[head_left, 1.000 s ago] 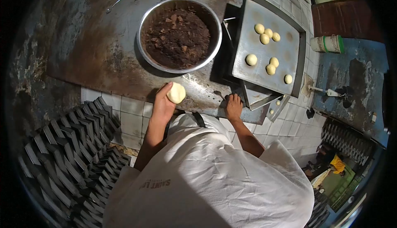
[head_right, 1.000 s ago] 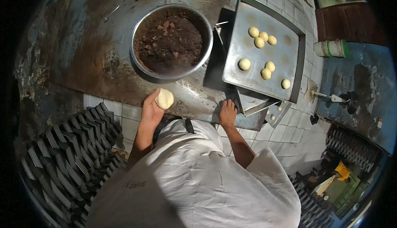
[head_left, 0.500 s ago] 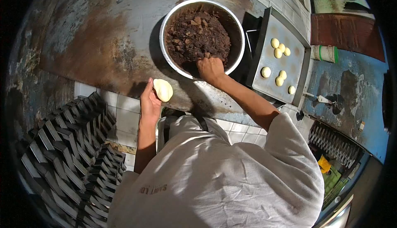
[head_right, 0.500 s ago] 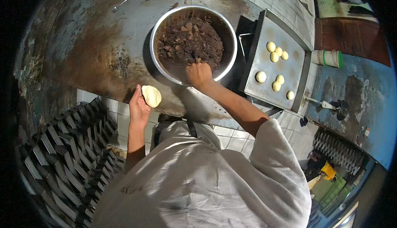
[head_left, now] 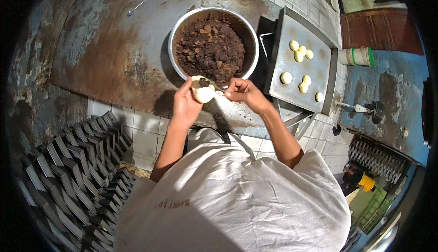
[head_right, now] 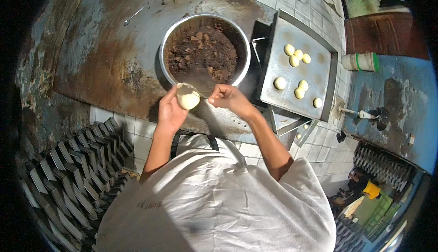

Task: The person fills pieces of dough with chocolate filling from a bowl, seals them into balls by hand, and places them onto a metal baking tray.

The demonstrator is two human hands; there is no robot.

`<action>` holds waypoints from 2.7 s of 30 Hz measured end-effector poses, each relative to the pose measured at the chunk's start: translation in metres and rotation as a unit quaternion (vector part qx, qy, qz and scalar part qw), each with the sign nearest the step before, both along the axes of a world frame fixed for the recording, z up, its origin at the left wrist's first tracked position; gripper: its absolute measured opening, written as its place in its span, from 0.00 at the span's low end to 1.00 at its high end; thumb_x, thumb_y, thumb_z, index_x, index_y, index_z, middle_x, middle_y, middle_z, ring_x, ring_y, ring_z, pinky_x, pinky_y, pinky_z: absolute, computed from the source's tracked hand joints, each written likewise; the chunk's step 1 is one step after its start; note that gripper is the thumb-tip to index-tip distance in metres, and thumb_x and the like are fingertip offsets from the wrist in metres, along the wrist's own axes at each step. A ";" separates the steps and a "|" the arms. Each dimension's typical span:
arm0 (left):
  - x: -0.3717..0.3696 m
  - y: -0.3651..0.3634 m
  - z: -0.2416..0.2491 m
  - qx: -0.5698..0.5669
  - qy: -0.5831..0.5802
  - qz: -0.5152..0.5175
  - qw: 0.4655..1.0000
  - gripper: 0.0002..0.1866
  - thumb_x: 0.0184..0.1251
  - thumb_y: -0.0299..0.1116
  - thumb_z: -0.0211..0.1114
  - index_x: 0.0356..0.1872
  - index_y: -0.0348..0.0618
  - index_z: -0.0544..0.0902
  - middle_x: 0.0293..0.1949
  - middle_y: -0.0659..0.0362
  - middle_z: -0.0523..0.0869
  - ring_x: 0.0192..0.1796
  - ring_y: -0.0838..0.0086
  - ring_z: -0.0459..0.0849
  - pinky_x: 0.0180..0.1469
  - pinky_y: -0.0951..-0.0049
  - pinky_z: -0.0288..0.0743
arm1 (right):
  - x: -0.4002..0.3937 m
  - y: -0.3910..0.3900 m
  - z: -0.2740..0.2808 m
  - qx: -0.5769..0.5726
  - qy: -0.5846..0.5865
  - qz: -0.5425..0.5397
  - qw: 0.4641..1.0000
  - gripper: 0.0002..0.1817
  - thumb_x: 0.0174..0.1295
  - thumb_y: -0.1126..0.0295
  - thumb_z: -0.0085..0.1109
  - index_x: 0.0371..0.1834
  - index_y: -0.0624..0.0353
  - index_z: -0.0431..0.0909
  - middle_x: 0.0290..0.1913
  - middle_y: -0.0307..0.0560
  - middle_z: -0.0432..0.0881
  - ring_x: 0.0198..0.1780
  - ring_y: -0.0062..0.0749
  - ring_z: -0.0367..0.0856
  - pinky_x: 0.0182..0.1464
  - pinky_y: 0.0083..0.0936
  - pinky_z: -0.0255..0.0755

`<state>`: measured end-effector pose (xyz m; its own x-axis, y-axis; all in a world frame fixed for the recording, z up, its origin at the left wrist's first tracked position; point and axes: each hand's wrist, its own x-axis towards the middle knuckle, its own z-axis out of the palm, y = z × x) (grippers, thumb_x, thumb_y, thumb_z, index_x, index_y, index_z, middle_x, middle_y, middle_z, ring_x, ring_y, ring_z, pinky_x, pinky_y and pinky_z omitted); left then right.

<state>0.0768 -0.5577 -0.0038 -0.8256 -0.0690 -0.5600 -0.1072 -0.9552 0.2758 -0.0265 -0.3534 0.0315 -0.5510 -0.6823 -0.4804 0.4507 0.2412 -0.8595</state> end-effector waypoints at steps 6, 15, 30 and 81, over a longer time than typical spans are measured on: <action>-0.015 0.071 0.002 0.079 0.061 -0.020 0.995 0.16 0.83 0.42 0.54 0.57 0.39 0.76 0.55 0.54 0.82 0.60 0.64 0.82 0.67 0.59 0.75 | 0.058 0.084 -0.062 0.032 0.081 -0.153 0.984 0.09 0.63 0.73 0.73 0.34 0.57 0.79 0.38 0.36 0.84 0.41 0.19 0.78 0.47 0.24 0.73; 0.003 0.167 0.010 0.099 0.109 -0.090 0.985 0.17 0.84 0.42 0.52 0.56 0.40 0.80 0.55 0.54 0.86 0.60 0.61 0.82 0.68 0.54 0.73 | 0.107 0.179 -0.014 -0.139 0.012 -0.191 0.972 0.09 0.75 0.66 0.61 0.39 0.57 0.73 0.32 0.34 0.76 0.33 0.18 0.70 0.37 0.18 0.65; 0.042 0.231 0.039 0.008 0.131 -0.117 0.984 0.34 0.81 0.60 0.50 0.63 0.33 0.74 0.63 0.47 0.81 0.66 0.57 0.78 0.72 0.53 0.68 | 0.114 0.198 -0.057 -0.028 0.183 -0.222 0.957 0.24 0.80 0.53 0.48 0.64 0.60 0.79 0.59 0.52 0.84 0.63 0.40 0.80 0.66 0.36 0.70; 0.052 0.077 0.123 -0.279 0.386 -0.121 0.871 0.16 0.79 0.35 0.57 0.49 0.33 0.87 0.64 0.47 0.82 0.66 0.68 0.79 0.70 0.67 0.70 | 0.147 0.010 0.118 -0.065 0.298 -0.337 0.891 0.09 0.55 0.75 0.76 0.36 0.67 0.88 0.33 0.38 0.84 0.36 0.21 0.81 0.43 0.25 0.75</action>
